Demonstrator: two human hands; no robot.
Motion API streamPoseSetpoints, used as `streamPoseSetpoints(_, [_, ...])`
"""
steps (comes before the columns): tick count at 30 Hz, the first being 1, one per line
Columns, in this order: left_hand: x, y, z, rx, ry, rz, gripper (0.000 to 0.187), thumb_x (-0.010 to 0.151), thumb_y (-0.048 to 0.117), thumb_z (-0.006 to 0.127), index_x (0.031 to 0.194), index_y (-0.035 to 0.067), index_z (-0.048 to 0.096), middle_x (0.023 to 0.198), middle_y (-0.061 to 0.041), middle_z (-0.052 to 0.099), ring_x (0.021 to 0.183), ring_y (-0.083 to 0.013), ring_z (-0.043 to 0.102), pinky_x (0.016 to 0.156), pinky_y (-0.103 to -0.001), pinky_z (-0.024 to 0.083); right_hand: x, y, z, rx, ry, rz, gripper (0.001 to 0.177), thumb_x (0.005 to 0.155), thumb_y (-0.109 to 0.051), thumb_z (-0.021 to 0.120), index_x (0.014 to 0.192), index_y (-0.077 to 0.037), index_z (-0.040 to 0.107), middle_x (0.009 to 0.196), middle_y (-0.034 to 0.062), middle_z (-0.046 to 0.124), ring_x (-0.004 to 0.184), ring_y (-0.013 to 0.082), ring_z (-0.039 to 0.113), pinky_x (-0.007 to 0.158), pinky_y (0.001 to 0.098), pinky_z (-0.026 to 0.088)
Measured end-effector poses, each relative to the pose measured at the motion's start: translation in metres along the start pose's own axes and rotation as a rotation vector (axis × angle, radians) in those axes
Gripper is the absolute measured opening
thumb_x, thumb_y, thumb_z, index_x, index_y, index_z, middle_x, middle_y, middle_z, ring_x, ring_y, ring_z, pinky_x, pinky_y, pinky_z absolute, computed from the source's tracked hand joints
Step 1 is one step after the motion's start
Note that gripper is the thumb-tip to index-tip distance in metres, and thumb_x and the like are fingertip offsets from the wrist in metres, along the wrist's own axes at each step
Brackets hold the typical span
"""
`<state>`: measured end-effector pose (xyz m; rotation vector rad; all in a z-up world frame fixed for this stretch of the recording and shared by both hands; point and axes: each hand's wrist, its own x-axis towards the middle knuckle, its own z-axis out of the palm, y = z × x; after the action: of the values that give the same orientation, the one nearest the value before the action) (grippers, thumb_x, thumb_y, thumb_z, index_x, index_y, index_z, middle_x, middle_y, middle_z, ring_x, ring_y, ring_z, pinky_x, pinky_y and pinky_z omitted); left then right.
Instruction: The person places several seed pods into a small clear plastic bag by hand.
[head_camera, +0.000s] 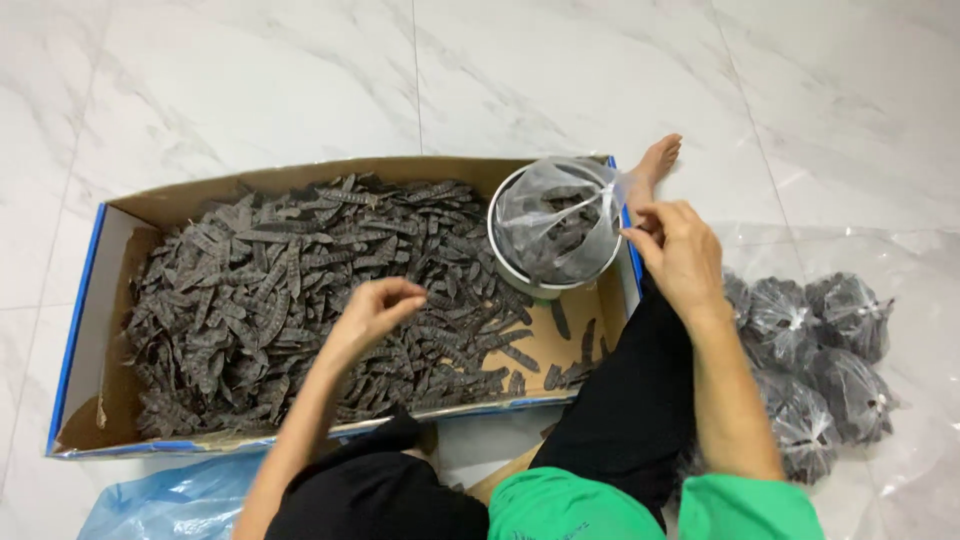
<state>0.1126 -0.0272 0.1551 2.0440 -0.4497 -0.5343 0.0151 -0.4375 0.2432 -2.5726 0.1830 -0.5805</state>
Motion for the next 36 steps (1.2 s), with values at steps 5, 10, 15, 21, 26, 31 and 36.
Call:
streamPoseSetpoints(5, [0.051,0.126,-0.014,0.537,-0.177,0.270,0.023,0.091,0.027,0.070,0.103,0.009,0.077,0.101,-0.010,0.078,0.088,-0.0241,0.075,0.080,-0.038,0.059,0.001,0.037,0.049,0.227,-0.010,0.110,0.046,0.082,-0.028,0.087,0.115,0.000,0.072,0.093,0.0145,0.073,0.080,0.0252,0.069,0.073,0.0366,0.055])
streamPoseSetpoints(10, [0.120,0.154,0.050,1.157,-0.268,0.409,0.022,0.081,0.025,0.077,0.094,0.007,0.076,0.101,-0.013,0.074,0.103,-0.0325,0.069,0.082,-0.045,0.058,0.002,0.015,0.089,0.264,0.053,-0.091,0.040,0.080,-0.025,0.087,0.109,0.001,0.075,0.089,0.0131,0.073,0.080,0.0218,0.065,0.070,0.0343,0.052])
streamPoseSetpoints(15, [0.178,0.101,0.124,1.058,0.077,0.481,0.029,0.087,0.021,0.074,0.111,0.006,0.068,0.111,-0.015,0.070,0.102,-0.0331,0.068,0.079,-0.046,0.058,-0.001,0.008,0.100,0.525,0.012,0.098,0.020,0.088,-0.013,0.079,0.103,-0.001,0.073,0.081,0.0047,0.073,0.072,0.0105,0.066,0.068,0.0271,0.053])
streamPoseSetpoints(21, [0.196,0.098,0.146,0.773,0.354,0.490,0.044,0.068,0.026,0.085,0.103,0.004,0.070,0.116,-0.018,0.062,0.110,-0.0383,0.058,0.084,-0.049,0.053,0.000,0.030,0.104,0.876,0.059,0.212,0.019,0.093,-0.008,0.073,0.109,0.000,0.069,0.084,0.0014,0.070,0.075,0.0045,0.063,0.069,0.0210,0.051])
streamPoseSetpoints(26, [0.213,0.089,0.178,0.669,0.505,0.542,0.018,0.065,0.020,0.084,0.083,0.015,0.080,0.115,-0.015,0.061,0.113,-0.0392,0.055,0.089,-0.052,0.047,0.024,0.032,0.100,1.025,-0.029,0.106,0.019,0.096,-0.010,0.070,0.112,0.001,0.069,0.093,-0.0005,0.073,0.084,0.0045,0.066,0.076,0.0199,0.053])
streamPoseSetpoints(31, [0.207,0.109,0.141,0.027,0.710,0.376,0.019,0.087,0.029,0.080,0.090,0.010,0.075,0.113,-0.011,0.065,0.113,-0.0334,0.058,0.100,-0.046,0.048,0.051,0.012,0.072,0.835,-0.007,0.042,0.015,0.098,-0.010,0.070,0.107,0.002,0.071,0.090,0.0032,0.075,0.083,0.0080,0.067,0.081,0.0211,0.051])
streamPoseSetpoints(36, [0.093,0.167,0.087,-0.247,0.848,0.448,0.024,0.086,0.025,0.077,0.085,0.003,0.069,0.120,-0.013,0.057,0.121,-0.0324,0.047,0.096,-0.042,0.050,0.030,-0.049,0.014,0.474,0.176,-0.189,0.012,0.097,-0.009,0.073,0.098,0.003,0.074,0.082,0.0070,0.075,0.095,0.0134,0.070,0.118,0.0402,-0.006])
